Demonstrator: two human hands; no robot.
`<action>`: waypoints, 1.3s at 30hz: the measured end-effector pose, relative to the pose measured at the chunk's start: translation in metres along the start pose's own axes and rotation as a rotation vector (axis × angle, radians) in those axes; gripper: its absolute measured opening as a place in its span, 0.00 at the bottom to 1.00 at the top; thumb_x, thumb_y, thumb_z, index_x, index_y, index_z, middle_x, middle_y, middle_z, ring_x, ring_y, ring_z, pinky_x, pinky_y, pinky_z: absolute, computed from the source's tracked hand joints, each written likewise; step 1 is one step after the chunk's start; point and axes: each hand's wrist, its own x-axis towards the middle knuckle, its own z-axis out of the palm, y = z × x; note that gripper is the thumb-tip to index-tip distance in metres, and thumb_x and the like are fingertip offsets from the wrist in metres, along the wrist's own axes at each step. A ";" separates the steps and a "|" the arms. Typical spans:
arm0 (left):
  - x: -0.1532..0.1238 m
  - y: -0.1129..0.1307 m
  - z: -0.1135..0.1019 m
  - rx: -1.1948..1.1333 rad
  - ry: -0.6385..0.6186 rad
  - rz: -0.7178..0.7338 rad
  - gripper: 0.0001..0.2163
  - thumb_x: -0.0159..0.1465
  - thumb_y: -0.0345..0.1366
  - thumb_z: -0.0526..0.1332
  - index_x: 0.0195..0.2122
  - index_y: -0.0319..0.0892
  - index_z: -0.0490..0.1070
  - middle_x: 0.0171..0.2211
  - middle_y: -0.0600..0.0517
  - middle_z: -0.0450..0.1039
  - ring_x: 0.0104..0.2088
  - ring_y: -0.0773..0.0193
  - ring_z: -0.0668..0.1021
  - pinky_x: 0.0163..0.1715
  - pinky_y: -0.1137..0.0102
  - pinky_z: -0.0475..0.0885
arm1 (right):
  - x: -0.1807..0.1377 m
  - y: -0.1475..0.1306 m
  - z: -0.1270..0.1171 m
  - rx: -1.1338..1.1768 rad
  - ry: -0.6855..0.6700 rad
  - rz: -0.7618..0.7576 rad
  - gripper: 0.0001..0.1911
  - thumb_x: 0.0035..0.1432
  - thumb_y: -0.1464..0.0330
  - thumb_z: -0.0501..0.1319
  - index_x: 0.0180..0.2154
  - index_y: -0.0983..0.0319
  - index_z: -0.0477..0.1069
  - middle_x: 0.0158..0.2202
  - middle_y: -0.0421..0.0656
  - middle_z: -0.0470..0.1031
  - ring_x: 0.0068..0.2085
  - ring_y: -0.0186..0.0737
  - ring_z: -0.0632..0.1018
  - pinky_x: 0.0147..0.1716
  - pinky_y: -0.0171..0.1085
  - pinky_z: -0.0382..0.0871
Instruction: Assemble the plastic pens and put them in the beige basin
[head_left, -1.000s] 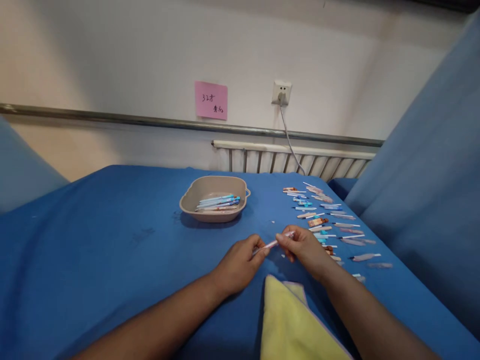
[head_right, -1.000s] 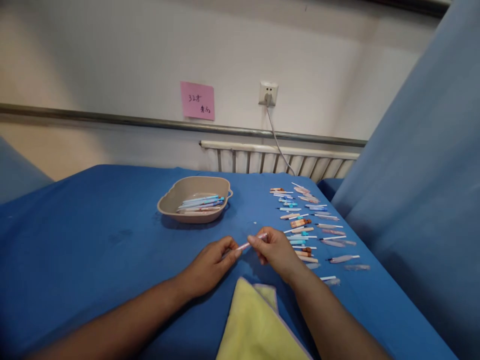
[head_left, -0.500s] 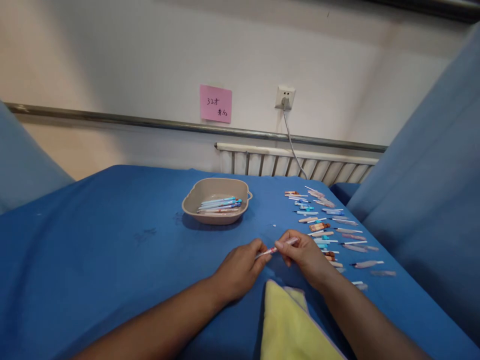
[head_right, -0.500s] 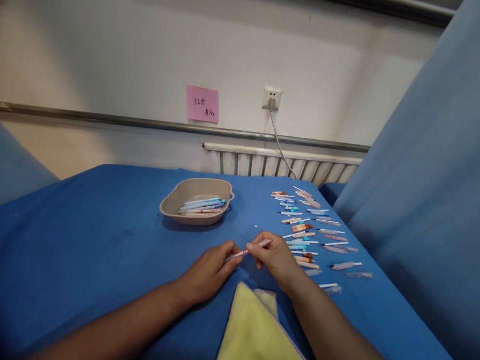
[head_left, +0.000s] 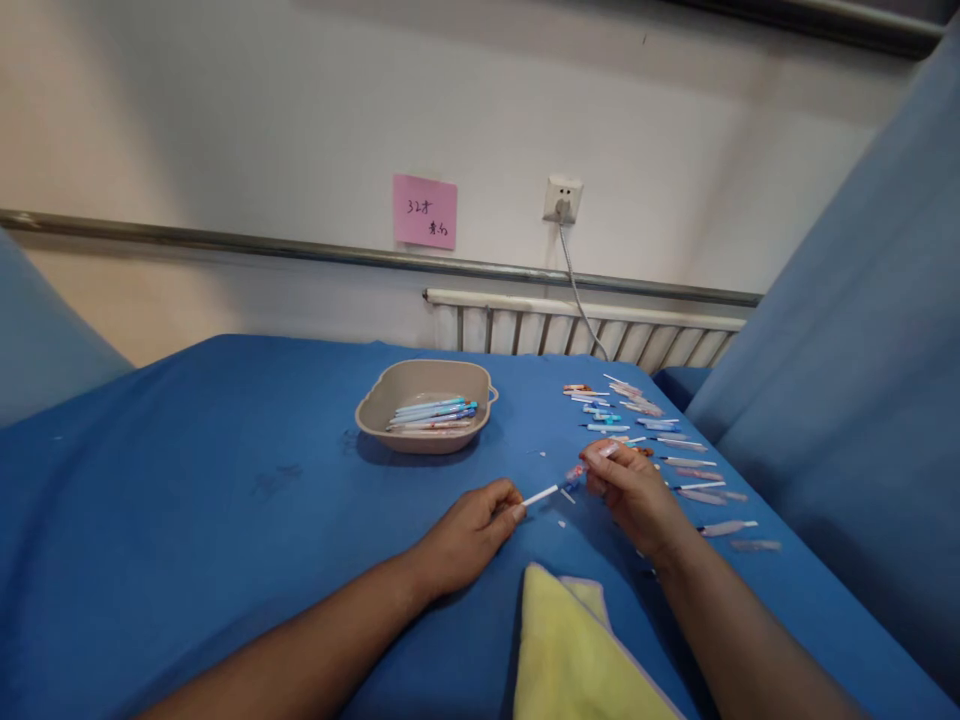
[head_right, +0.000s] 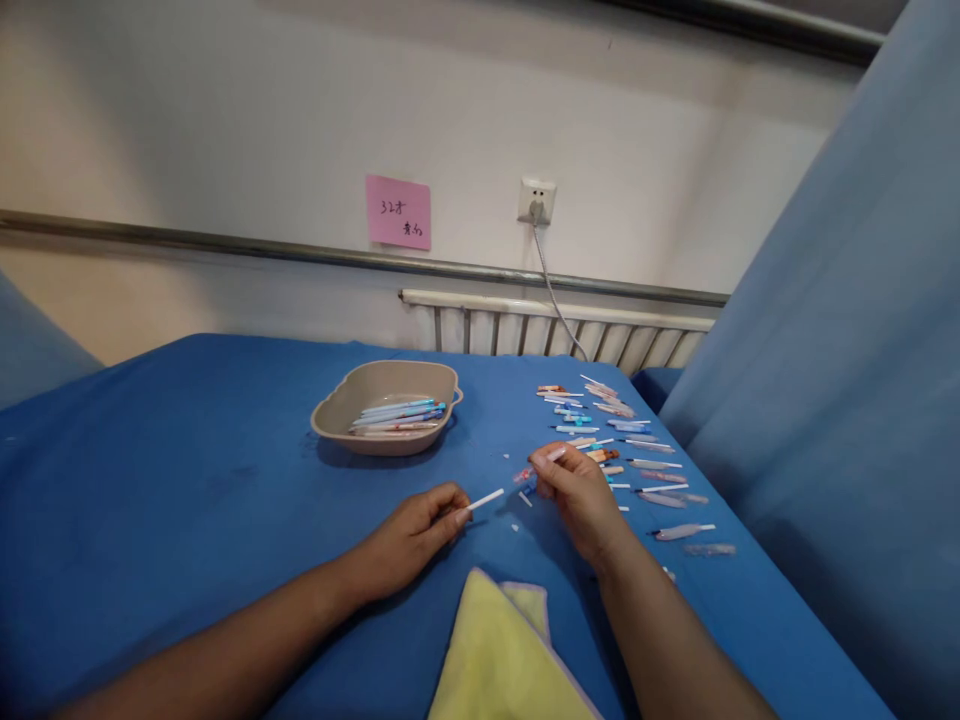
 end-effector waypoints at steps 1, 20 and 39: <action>0.001 -0.001 0.000 -0.009 -0.002 -0.007 0.12 0.63 0.42 0.50 0.30 0.41 0.66 0.23 0.57 0.63 0.26 0.68 0.65 0.25 0.75 0.60 | 0.001 0.001 -0.001 0.028 0.013 0.007 0.14 0.43 0.60 0.68 0.27 0.61 0.69 0.23 0.37 0.64 0.22 0.30 0.61 0.22 0.32 0.54; 0.016 -0.013 0.001 -0.524 0.239 -0.243 0.15 0.56 0.48 0.58 0.31 0.39 0.66 0.14 0.63 0.53 0.14 0.75 0.55 0.15 0.78 0.47 | -0.014 0.033 0.031 -0.591 -0.244 0.272 0.10 0.50 0.62 0.61 0.30 0.62 0.65 0.20 0.36 0.72 0.15 0.29 0.67 0.14 0.29 0.55; 0.008 -0.014 0.004 -0.418 0.106 -0.109 0.12 0.60 0.43 0.57 0.32 0.38 0.70 0.16 0.60 0.55 0.17 0.73 0.57 0.17 0.77 0.50 | 0.002 0.024 0.007 -1.453 -0.114 -0.148 0.09 0.54 0.74 0.56 0.37 0.62 0.71 0.37 0.48 0.76 0.38 0.42 0.75 0.36 0.36 0.61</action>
